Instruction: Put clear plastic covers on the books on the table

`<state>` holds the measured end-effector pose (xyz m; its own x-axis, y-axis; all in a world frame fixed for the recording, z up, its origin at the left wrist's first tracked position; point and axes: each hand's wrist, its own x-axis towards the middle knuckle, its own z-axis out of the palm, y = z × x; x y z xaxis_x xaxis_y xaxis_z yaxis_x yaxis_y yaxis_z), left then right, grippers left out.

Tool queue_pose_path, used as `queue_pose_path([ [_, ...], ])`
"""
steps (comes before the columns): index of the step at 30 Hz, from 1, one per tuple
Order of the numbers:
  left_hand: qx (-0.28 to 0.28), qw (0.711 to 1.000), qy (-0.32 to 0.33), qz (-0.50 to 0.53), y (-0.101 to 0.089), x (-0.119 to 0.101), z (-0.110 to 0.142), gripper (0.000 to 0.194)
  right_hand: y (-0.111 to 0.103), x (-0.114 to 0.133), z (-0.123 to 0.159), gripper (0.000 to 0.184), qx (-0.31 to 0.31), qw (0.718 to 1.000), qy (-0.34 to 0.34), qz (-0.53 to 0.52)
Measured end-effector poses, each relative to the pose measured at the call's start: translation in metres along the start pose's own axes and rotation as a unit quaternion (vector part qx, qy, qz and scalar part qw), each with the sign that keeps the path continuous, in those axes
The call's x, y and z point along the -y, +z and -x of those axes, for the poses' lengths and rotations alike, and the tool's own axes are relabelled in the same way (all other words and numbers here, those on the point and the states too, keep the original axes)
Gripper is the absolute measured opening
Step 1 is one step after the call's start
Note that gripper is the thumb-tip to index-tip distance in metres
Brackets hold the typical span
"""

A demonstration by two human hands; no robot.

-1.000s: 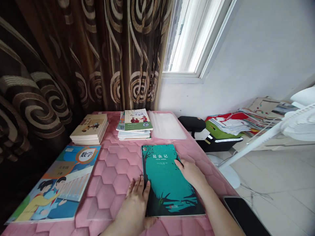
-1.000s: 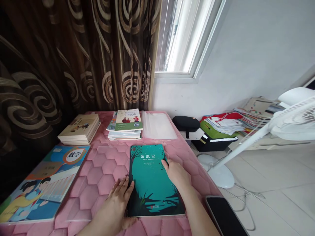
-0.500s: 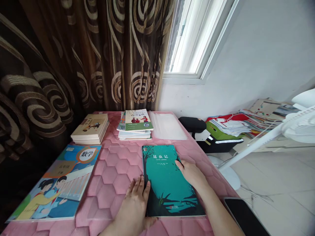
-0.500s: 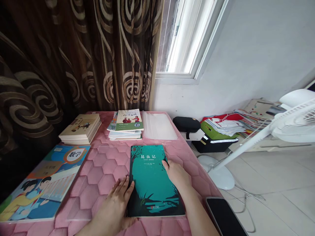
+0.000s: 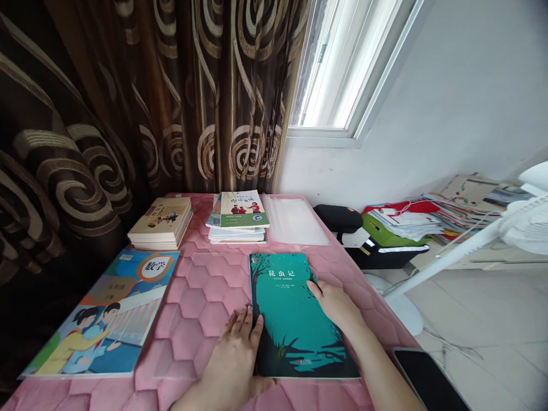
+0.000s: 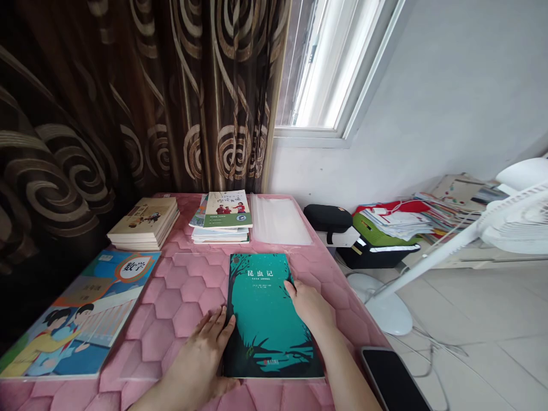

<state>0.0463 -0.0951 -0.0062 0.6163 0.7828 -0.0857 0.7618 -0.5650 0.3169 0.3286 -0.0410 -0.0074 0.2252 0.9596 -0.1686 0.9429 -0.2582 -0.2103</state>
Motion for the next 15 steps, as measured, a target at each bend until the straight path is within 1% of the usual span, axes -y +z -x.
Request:
queue_pose_path([
  [5,-0.001,1.000,-0.001,-0.003,0.0025,0.0012,-0.0004,0.099,-0.0001,0.0008,0.0005,0.050,-0.001,1.000,0.000,0.006],
  [9,-0.005,1.000,0.001,-0.003,0.0027,0.0009,0.0004,0.098,0.0013,0.0035,0.0036,0.051,-0.016,1.000,0.021,0.010],
  [12,-0.011,1.000,0.001,-0.002,0.0012,-0.0004,0.0013,0.097,0.0046,0.0028,0.0045,0.041,-0.083,0.996,0.013,0.019],
  [14,-0.010,1.000,-0.001,-0.003,-0.0001,-0.0012,0.0015,0.097,0.0074,-0.0006,0.0030,0.035,-0.130,0.992,-0.002,-0.002],
  [15,-0.009,1.000,-0.002,-0.003,-0.0009,-0.0017,0.0015,0.097,0.0087,-0.0031,0.0018,0.033,-0.141,0.990,-0.004,-0.022],
])
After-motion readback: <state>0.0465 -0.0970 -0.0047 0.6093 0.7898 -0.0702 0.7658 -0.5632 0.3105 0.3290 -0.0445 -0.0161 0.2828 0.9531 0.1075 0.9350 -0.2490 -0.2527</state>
